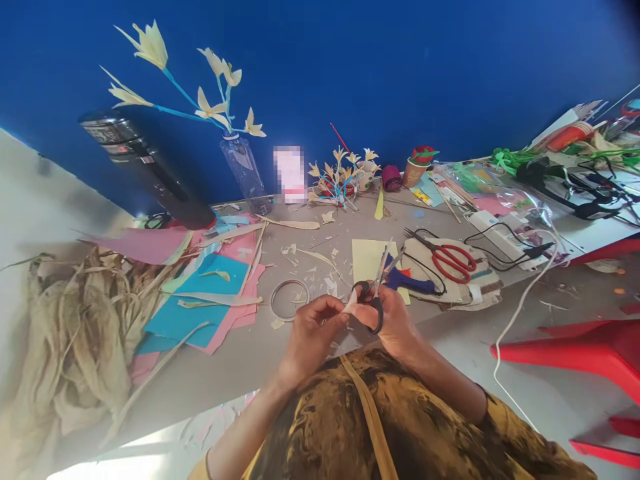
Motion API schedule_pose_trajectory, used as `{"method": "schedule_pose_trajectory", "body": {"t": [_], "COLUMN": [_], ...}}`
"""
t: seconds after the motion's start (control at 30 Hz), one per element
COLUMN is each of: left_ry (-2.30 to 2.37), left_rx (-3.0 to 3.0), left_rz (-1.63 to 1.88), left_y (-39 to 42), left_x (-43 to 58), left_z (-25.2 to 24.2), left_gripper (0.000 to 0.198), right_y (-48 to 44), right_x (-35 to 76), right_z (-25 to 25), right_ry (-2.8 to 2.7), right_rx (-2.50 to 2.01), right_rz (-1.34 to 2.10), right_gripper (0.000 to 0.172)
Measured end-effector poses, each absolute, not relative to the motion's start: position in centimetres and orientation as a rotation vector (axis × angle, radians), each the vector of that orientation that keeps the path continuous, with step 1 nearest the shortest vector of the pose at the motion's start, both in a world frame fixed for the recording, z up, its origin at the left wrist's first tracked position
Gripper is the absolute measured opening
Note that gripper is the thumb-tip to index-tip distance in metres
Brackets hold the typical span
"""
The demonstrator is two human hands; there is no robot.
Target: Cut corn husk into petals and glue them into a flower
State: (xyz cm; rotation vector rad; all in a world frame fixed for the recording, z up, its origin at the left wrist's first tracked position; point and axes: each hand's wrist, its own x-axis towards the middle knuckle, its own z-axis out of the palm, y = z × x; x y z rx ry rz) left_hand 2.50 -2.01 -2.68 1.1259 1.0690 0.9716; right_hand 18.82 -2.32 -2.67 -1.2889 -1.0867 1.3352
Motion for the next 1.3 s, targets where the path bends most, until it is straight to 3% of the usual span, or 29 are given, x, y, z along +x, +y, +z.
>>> {"method": "schedule_pose_trajectory", "body": {"t": [0.5,0.83,1.03,1.13,1.3], "left_ry": [0.859,0.982,0.843,0.891,0.938], "left_rx": [1.309,1.290,1.156,0.945,0.821], "left_rz": [0.782,0.694,0.689,0.745,0.898], "left_y": [-1.3,-1.2,-1.0,-1.0,-0.9], "left_x": [1.0,0.8,0.7,0.8,0.7], "left_z": [-1.2,-1.1,-1.7,-2.4,-2.9], "left_gripper": [0.018,0.024,0.023,0.026,0.023], "right_y": [-2.5,-2.7,-2.4,-2.1,-3.0], "right_x": [19.7,20.3,19.9,20.8,22.6], "right_z": [-2.4,-2.5,-3.2,-3.2,-2.3], "right_ry": [-0.701,-1.071,-0.893,-0.901,-1.469], "right_rx": [-1.012,-1.199,-1.036,-1.027,-1.189], "right_rz": [1.896,1.569,1.795,1.708,1.580], "right_gripper": [0.024,0.031,0.025,0.030,0.047]}}
